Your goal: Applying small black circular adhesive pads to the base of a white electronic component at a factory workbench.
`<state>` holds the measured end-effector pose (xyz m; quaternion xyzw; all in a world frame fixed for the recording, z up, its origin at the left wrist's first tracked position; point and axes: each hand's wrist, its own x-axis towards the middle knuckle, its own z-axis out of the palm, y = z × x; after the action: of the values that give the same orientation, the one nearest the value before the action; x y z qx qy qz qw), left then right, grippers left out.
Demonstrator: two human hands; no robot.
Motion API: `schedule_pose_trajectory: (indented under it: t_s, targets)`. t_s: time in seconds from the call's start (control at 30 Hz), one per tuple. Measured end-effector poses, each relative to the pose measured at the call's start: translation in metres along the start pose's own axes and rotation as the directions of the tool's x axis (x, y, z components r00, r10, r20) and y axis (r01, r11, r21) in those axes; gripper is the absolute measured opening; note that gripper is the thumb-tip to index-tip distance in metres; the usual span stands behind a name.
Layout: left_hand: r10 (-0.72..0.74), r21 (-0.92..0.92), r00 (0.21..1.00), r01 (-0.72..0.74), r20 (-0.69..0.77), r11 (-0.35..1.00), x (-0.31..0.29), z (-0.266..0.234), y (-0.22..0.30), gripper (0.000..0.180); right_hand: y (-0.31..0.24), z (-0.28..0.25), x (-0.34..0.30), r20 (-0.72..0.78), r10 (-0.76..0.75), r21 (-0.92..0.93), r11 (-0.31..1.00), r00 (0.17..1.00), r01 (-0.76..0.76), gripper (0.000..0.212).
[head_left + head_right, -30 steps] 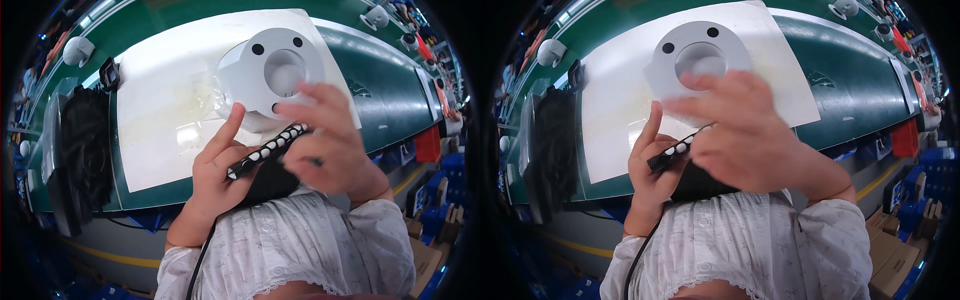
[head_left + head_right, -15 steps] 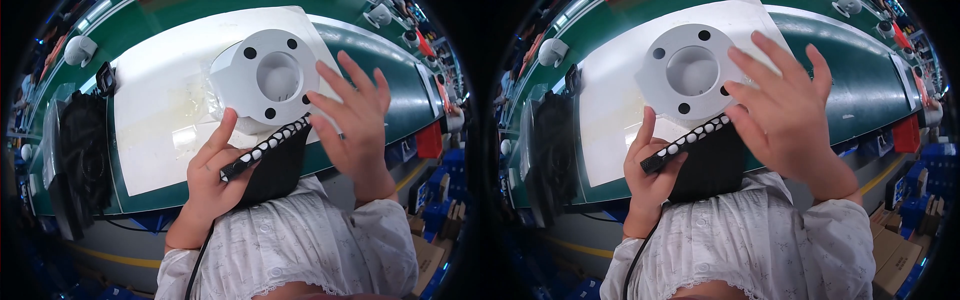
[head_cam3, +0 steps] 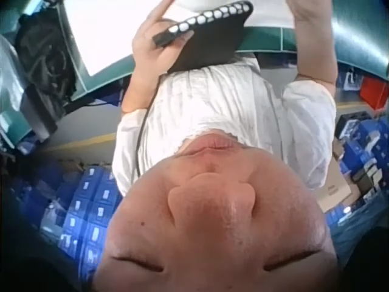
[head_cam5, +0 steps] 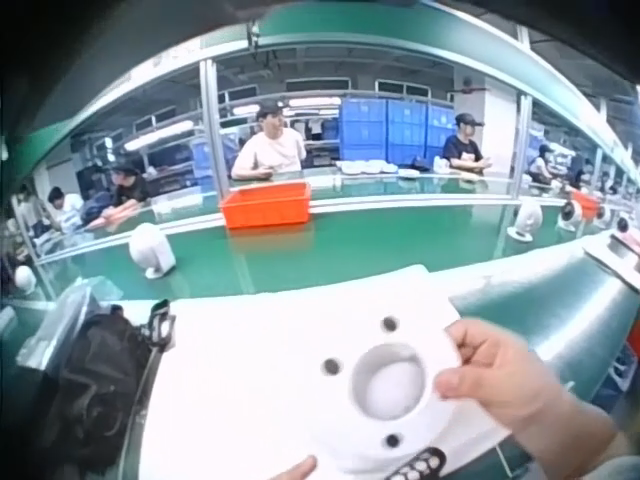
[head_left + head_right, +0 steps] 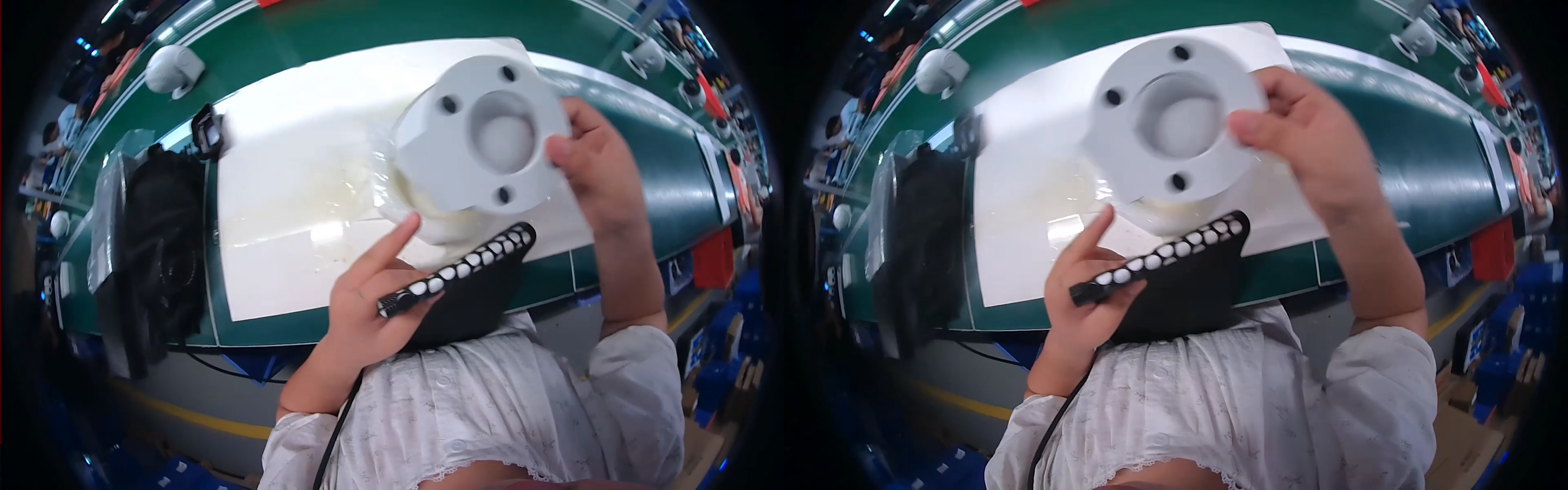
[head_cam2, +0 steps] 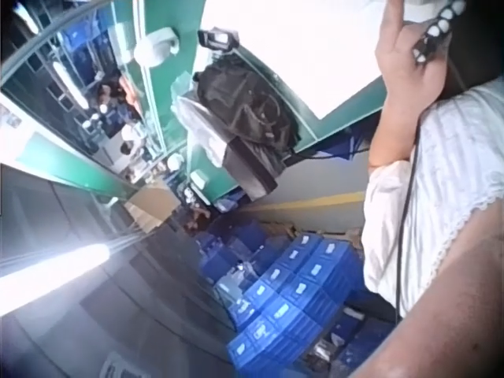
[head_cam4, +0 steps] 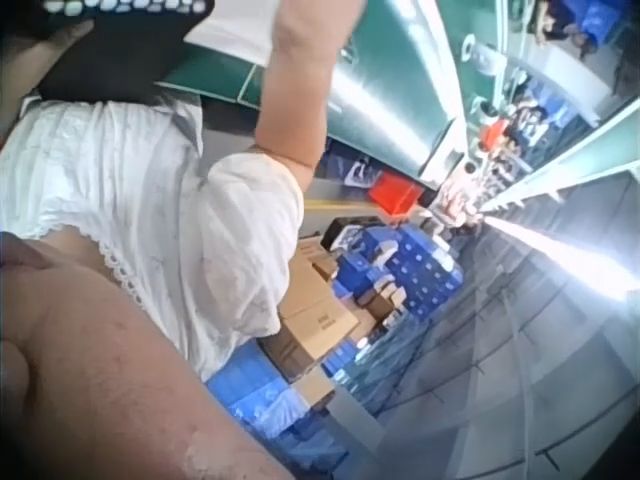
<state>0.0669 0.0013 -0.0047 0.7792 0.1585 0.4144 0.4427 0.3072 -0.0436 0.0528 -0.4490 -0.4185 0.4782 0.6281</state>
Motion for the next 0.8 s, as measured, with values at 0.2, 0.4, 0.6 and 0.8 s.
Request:
schedule_pose_trajectory:
  t_s: [0.2,0.4,0.6,0.8]
  targets:
    - [-0.065,-0.046,0.998,0.065,0.007,0.997,0.0,-0.005,0.001,0.022,0.006,-0.039,0.1,-0.188,-0.386,-0.901,0.434,0.903,-0.002,0.02]
    - [-0.189,-0.088,0.98,0.193,0.056,0.977,-0.002,-0.009,0.007,0.017,0.063,-0.155,0.209,0.285,-0.526,-0.79,-0.602,0.801,-0.114,0.014]
    - [-0.186,-0.099,0.978,0.195,0.091,0.976,-0.002,-0.008,0.003,0.021,0.064,-0.142,0.206,-0.288,-0.157,-0.875,-0.358,0.945,-0.326,0.04]
    - [-0.357,-0.09,0.929,0.366,0.098,0.926,0.004,-0.007,0.012,0.013,0.096,-0.139,0.16,0.102,-0.348,-0.981,-0.188,0.932,0.038,0.037]
